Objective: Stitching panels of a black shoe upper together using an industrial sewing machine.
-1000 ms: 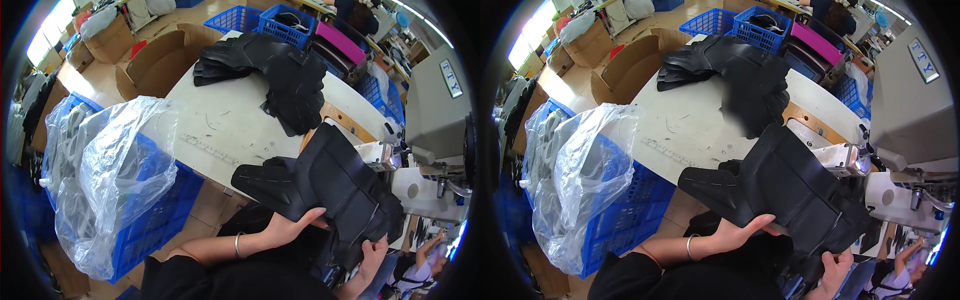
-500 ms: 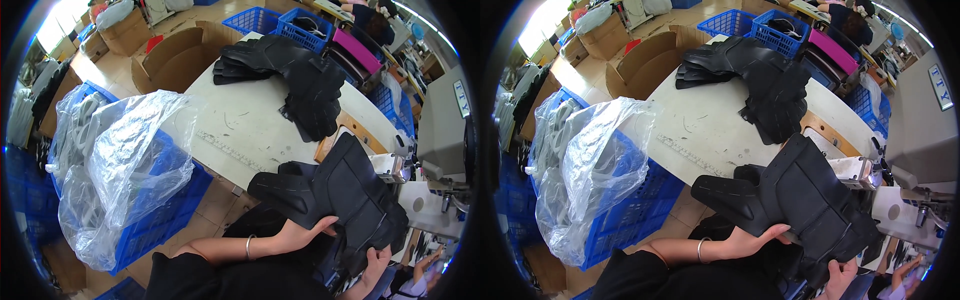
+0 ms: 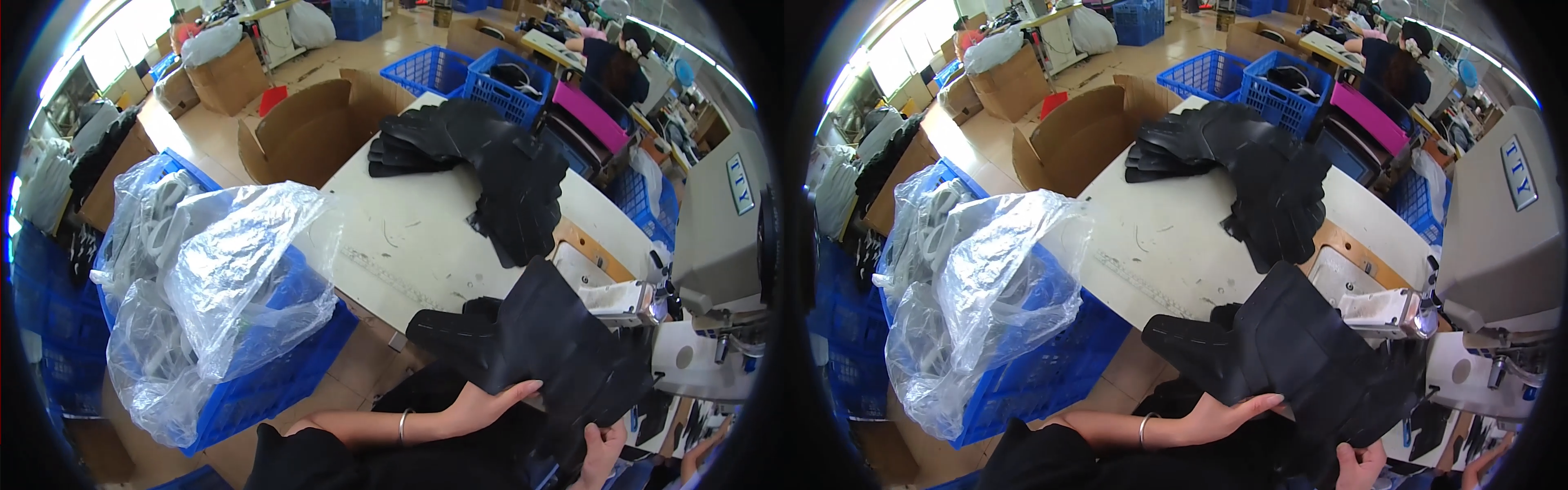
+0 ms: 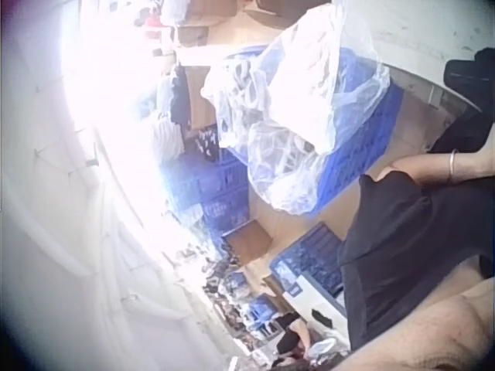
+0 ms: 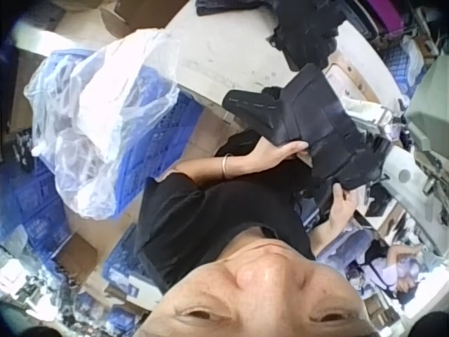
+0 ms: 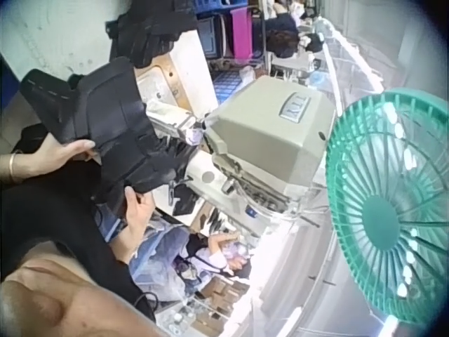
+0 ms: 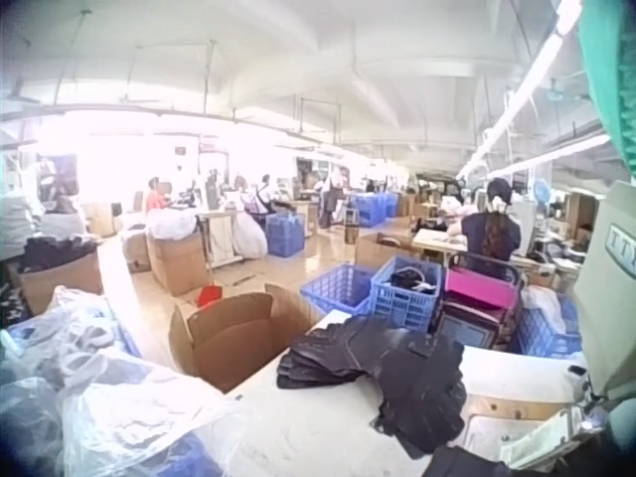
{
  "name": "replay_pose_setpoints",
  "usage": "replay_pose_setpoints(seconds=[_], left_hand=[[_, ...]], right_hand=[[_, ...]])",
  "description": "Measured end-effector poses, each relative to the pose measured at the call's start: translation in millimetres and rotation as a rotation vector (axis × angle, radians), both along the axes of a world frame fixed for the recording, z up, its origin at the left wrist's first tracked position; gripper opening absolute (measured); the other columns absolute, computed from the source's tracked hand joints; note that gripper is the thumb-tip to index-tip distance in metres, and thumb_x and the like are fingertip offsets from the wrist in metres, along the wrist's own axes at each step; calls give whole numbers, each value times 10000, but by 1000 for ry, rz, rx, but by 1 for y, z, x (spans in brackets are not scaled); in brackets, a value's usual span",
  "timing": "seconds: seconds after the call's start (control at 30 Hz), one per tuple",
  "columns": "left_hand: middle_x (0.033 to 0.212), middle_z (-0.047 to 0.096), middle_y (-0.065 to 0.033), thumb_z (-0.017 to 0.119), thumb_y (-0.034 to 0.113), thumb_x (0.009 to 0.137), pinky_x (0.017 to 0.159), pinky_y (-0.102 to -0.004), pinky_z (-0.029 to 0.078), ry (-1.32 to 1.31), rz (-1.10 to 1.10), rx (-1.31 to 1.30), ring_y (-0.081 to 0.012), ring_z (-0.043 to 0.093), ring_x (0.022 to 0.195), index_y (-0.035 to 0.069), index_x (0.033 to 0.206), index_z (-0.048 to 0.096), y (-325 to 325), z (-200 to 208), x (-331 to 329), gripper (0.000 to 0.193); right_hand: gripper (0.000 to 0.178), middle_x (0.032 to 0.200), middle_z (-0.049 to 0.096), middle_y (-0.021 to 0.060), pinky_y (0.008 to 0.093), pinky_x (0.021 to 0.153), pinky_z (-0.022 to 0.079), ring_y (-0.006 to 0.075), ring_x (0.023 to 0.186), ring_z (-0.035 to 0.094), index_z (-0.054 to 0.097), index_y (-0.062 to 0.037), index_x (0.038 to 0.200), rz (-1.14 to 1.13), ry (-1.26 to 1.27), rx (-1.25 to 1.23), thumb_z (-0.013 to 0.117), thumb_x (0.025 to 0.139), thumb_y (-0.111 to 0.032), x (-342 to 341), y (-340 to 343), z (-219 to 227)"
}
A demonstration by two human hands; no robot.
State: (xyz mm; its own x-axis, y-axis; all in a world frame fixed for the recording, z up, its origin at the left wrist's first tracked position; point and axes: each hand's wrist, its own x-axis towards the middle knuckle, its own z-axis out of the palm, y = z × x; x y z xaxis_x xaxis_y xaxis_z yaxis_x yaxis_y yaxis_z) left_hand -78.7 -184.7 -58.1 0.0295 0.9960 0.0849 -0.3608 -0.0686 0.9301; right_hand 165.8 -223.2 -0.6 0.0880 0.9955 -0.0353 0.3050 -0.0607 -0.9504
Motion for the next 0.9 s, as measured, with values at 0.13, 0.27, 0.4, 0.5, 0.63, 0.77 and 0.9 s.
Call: replay_pose_setpoints(seconds=[0.13, 0.27, 0.4, 0.5, 0.63, 0.77, 0.9], left_hand=[[948, 684, -69, 660, 202, 921, 763, -253, 493, -200, -82, -197, -107, 634, 868, -65, 1104, 592, -2, -10, -6, 331], [1003, 686, -130, 662, 288, 915, 701, -200, 491, 210, -177, -499, -130, 684, 804, -116, 1150, 576, -1, 10, -27, 475], [1010, 664, -157, 658, 290, 914, 670, -218, 507, -65, -100, -420, -204, 710, 786, -162, 1093, 569, 12, 0, -34, 494], [914, 651, -137, 659, 194, 915, 684, -267, 532, -209, -147, -473, -224, 701, 735, -144, 1026, 610, 21, 4, -42, 360], [791, 642, -119, 700, 170, 861, 560, -279, 525, -100, 6, -399, -212, 671, 623, -89, 869, 632, 52, 14, -64, 268], [763, 607, -84, 621, 33, 881, 505, -306, 544, -215, 346, -163, -178, 636, 630, 5, 858, 593, 121, 25, -95, 46], [875, 650, -113, 573, 65, 920, 586, -319, 545, -77, 223, 44, -192, 661, 718, -38, 942, 570, 220, 17, -122, 105]], right_hand=[[505, 1035, 660, 60, 231, 765, 460, 103, 877, 612, 556, 37, 1178, 33, 34, 44, 739, 844, -294, -13, 9, -12], [438, 969, 660, 40, 221, 726, 457, 88, 826, 603, 569, 19, 1153, 42, 76, 72, 731, 855, -258, -44, 26, -22], [426, 910, 662, 32, 221, 682, 463, 82, 756, 598, 569, 14, 1142, 116, 49, 10, 743, 842, -234, -52, 38, -26], [403, 896, 660, 33, 228, 657, 466, 86, 738, 599, 564, 18, 1137, 167, 13, -52, 731, 838, -195, -50, 37, -23], [340, 776, 684, 92, 251, 638, 499, 129, 691, 657, 624, 32, 1122, 243, -216, -49, 711, 814, -85, -46, 33, -6], [308, 779, 693, 87, 236, 642, 529, 113, 711, 674, 620, -4, 1189, 251, 62, -182, 624, 884, -42, -36, 28, -7], [289, 778, 694, 83, 234, 644, 531, 109, 703, 668, 624, 1, 1179, 219, 86, -166, 621, 897, -65, -19, 21, -15]])
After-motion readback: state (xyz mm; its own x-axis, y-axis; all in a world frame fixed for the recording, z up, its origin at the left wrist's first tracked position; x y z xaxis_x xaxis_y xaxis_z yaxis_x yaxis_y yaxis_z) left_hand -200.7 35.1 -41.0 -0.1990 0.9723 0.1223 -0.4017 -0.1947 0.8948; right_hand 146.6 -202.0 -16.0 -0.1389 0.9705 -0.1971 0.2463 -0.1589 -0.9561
